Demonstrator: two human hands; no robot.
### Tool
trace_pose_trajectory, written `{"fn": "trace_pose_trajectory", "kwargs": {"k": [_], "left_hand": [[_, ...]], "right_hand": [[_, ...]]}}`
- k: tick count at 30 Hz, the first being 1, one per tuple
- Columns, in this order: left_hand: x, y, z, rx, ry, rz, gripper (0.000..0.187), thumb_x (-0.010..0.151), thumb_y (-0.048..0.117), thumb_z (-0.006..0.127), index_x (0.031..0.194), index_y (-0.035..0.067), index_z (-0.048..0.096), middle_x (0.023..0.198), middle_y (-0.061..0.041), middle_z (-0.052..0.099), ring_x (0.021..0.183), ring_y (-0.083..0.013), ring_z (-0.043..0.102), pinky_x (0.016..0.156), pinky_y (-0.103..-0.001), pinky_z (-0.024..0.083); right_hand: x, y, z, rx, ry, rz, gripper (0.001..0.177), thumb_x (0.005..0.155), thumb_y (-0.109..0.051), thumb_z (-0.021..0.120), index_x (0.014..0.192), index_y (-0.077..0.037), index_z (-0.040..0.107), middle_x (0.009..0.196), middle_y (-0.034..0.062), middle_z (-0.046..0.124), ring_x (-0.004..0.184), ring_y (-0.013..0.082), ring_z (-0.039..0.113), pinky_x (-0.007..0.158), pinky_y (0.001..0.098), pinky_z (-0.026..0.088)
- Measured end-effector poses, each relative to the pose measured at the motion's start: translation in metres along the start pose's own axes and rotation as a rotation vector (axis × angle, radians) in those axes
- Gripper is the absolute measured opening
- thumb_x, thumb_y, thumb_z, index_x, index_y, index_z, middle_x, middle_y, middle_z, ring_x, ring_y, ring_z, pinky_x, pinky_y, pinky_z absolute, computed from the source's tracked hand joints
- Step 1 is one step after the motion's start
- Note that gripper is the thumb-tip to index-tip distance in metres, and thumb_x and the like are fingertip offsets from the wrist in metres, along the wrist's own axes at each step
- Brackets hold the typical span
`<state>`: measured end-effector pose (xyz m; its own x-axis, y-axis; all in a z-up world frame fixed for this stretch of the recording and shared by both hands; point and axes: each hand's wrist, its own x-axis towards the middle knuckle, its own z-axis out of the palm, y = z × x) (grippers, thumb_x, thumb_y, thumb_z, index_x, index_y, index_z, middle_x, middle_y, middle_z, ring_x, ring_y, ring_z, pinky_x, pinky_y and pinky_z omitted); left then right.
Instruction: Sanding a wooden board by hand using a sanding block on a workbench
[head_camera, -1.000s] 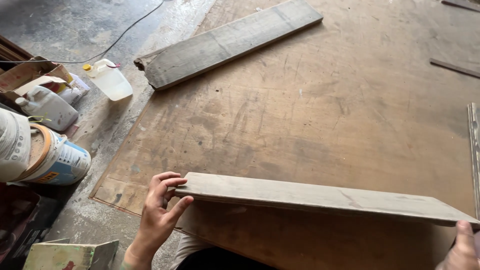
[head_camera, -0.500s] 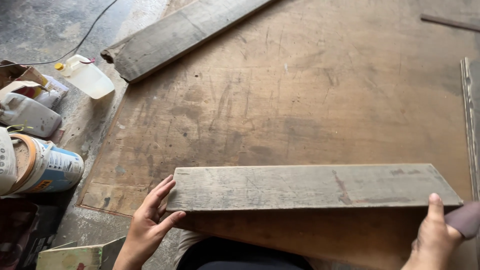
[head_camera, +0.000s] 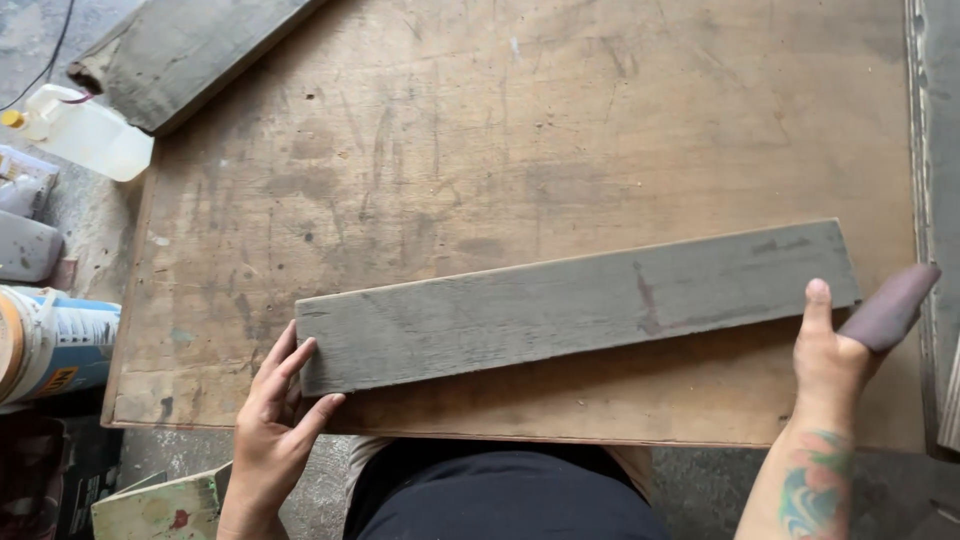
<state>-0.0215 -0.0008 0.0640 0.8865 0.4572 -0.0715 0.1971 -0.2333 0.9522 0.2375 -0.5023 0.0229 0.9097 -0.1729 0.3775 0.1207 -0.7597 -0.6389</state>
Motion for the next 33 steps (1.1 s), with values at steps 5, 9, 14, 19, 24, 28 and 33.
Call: {"fn": "trace_pose_trajectory", "kwargs": {"k": [5,9,14,19,24,28,33], "left_hand": [[0.003,0.000,0.003,0.017,-0.010,0.005,0.062,0.077,-0.012,0.066,0.137,-0.007,0.050,0.169,-0.026,0.023,0.146,-0.0356,0.042,0.115,-0.043,0.045],[0.004,0.006,0.005,0.222,0.021,0.103,0.061,0.076,-0.007,0.071,0.134,-0.003,0.056,0.163,-0.029,0.035,0.144,-0.0379,0.046,0.113,-0.044,0.047],[0.006,0.009,0.007,0.388,0.017,0.126,0.058,0.075,-0.002,0.075,0.131,0.001,0.061,0.160,-0.029,0.040,0.146,-0.0405,0.043,0.116,-0.049,0.043],[0.010,0.018,0.005,0.410,0.006,0.131,0.063,0.076,0.002,0.076,0.135,0.000,0.058,0.158,-0.025,0.044,0.143,-0.0363,0.047,0.115,-0.045,0.043],[0.021,0.012,-0.004,0.384,-0.011,0.181,0.079,0.074,0.006,0.081,0.144,-0.002,0.045,0.148,-0.022,0.049,0.129,-0.0323,0.055,0.107,-0.041,0.048],[0.022,-0.004,-0.007,0.285,0.005,0.229,0.091,0.074,0.009,0.084,0.150,-0.002,0.035,0.155,-0.020,0.040,0.125,-0.0298,0.055,0.106,-0.039,0.050],[0.021,-0.010,-0.010,0.184,0.014,0.188,0.091,0.073,0.008,0.086,0.149,0.000,0.038,0.146,-0.016,0.051,0.119,-0.0264,0.060,0.104,-0.037,0.053]], "right_hand": [[0.041,-0.001,0.001,-0.195,-0.098,-0.070,0.083,0.112,-0.050,0.056,0.159,-0.006,0.004,0.156,0.0352,0.013,0.147,0.0579,0.022,0.120,0.0671,0.025],[0.066,-0.047,0.007,-0.290,-0.296,0.015,0.098,0.091,-0.072,0.035,0.159,-0.004,0.013,0.159,0.0311,0.015,0.145,0.0475,0.016,0.117,0.0625,0.020],[0.072,-0.044,0.027,-0.444,-0.511,0.056,0.124,0.071,-0.091,0.021,0.161,-0.006,0.013,0.168,0.0188,0.009,0.152,0.0336,0.002,0.120,0.0486,-0.002],[0.041,-0.098,0.036,-0.422,-0.724,0.010,0.129,0.060,-0.094,0.006,0.159,-0.011,-0.005,0.168,0.0104,-0.011,0.151,0.0258,-0.017,0.121,0.0527,-0.012],[-0.006,-0.133,0.066,-0.360,-0.799,-0.230,0.128,0.065,-0.092,0.020,0.158,-0.009,-0.008,0.167,0.0180,-0.011,0.153,0.0324,-0.015,0.121,0.0548,-0.013],[-0.044,-0.161,0.098,-0.339,-0.853,-0.509,0.124,0.073,-0.086,0.037,0.159,-0.010,-0.011,0.167,0.0134,-0.016,0.154,0.0325,-0.016,0.124,0.0578,-0.009],[-0.091,-0.219,0.144,-0.344,-0.960,-0.797,0.135,0.075,-0.093,0.039,0.156,0.001,-0.014,0.163,0.0177,-0.024,0.149,0.0321,-0.027,0.121,0.0545,-0.019]]}}
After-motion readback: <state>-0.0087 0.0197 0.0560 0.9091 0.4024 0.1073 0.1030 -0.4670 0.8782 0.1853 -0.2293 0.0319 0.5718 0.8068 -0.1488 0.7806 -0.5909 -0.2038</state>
